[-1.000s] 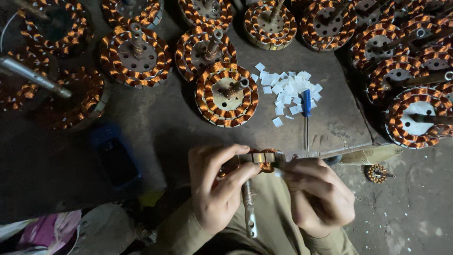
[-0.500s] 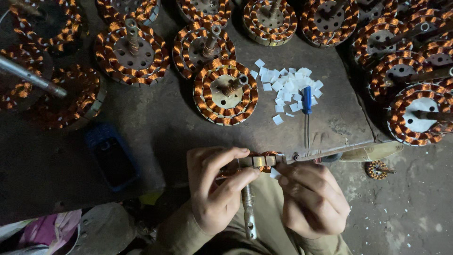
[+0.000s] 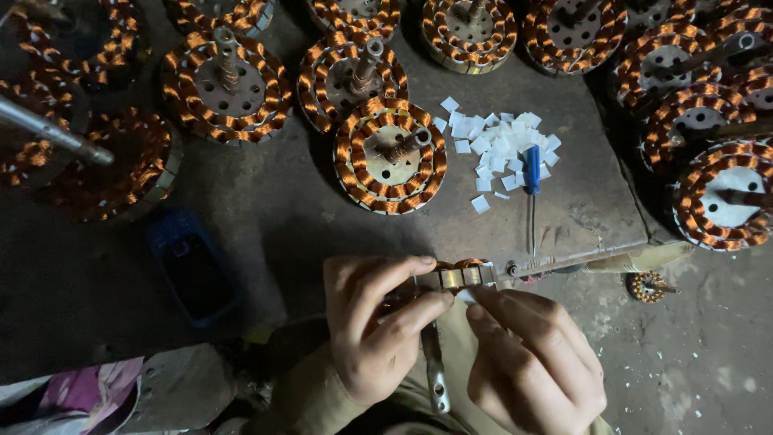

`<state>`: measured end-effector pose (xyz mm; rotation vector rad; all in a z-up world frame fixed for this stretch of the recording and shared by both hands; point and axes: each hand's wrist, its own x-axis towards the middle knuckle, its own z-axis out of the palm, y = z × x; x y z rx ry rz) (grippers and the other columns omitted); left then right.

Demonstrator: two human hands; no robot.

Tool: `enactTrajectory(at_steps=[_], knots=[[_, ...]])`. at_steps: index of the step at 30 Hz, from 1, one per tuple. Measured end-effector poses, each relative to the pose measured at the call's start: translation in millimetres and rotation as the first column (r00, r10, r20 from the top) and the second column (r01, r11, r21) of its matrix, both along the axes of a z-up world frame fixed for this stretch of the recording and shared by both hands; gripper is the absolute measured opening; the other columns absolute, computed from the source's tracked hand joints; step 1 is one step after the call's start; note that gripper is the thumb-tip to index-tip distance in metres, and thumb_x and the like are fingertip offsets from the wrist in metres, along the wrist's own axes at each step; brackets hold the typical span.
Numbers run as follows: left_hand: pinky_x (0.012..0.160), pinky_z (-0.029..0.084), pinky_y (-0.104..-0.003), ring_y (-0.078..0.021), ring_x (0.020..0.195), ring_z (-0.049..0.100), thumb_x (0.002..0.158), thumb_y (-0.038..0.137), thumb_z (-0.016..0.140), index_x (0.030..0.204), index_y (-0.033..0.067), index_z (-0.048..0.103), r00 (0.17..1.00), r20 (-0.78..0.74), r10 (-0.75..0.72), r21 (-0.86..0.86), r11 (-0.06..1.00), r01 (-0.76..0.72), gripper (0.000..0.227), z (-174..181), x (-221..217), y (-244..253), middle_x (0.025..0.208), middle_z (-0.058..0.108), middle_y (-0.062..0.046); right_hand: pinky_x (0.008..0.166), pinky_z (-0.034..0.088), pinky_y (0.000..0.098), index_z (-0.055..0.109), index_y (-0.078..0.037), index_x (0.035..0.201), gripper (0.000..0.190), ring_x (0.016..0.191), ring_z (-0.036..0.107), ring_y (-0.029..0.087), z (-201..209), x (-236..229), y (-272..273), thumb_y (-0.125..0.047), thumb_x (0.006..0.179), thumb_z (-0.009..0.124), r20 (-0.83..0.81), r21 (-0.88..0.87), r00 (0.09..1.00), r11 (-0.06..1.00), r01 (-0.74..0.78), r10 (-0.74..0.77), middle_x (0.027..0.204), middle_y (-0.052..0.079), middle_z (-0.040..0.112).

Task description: The person is assembling a motor stator by inserting small white insulating pieces into the copper windings. They use a blue-handled screwdriver to push the pieces into place and their hands to adjust the component. The task involves repetitive insertion of these pieces into the slots of the stator.

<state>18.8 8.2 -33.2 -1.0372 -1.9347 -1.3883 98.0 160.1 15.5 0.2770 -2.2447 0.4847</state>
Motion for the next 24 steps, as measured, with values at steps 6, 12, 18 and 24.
enactTrajectory(at_steps=[6,12,18,24], knots=[[0.093,0.048,-0.041,-0.0223,0.106,0.063,0.086,0.005,0.072,0.115,0.0160,0.072,0.999,0.012,-0.046,-0.004,0.999,0.046,0.031,-2.9,-2.2,-3.1,0.126,0.067,-0.007,0.077,0.063,0.0405,0.068,0.005,0.094,0.029,0.087,0.074,0.036,17.5,-1.3,-0.6,0.013,0.066,0.070,0.077,0.147,0.997,0.989,-0.013,0.002,0.098,0.021,0.071],[0.093,0.046,-0.038,-0.0195,0.107,0.061,0.094,0.013,0.076,0.114,0.0182,0.072,0.999,-0.031,-0.020,-0.006,1.000,0.020,0.022,-3.4,1.9,2.3,0.128,0.068,-0.003,0.077,0.060,0.0406,0.069,0.004,0.093,0.032,0.090,0.074,0.036,35.3,7.5,-1.0,-0.001,0.061,0.073,0.217,0.301,0.974,0.954,0.003,-0.072,0.102,0.021,0.071],[0.093,0.045,-0.042,-0.0213,0.108,0.061,0.094,0.016,0.073,0.115,0.0173,0.072,0.997,-0.052,-0.061,-0.060,0.997,0.058,0.021,3.4,0.4,-1.1,0.130,0.065,-0.005,0.075,0.060,0.0406,0.071,0.003,0.093,0.036,0.092,0.074,0.037,37.4,7.7,9.0,-0.007,0.058,0.072,0.224,0.384,0.973,0.923,-0.038,-0.053,0.102,0.020,0.072],[0.093,0.045,-0.042,-0.0223,0.111,0.062,0.095,0.016,0.073,0.114,0.0172,0.072,0.994,-0.063,-0.090,-0.065,0.994,0.086,0.019,4.6,-1.1,-2.1,0.133,0.065,-0.006,0.073,0.061,0.0404,0.070,0.005,0.088,0.025,0.088,0.074,0.037,41.4,5.1,23.2,-0.004,0.064,0.073,0.247,0.425,0.967,0.889,-0.171,0.068,0.099,0.022,0.073]])
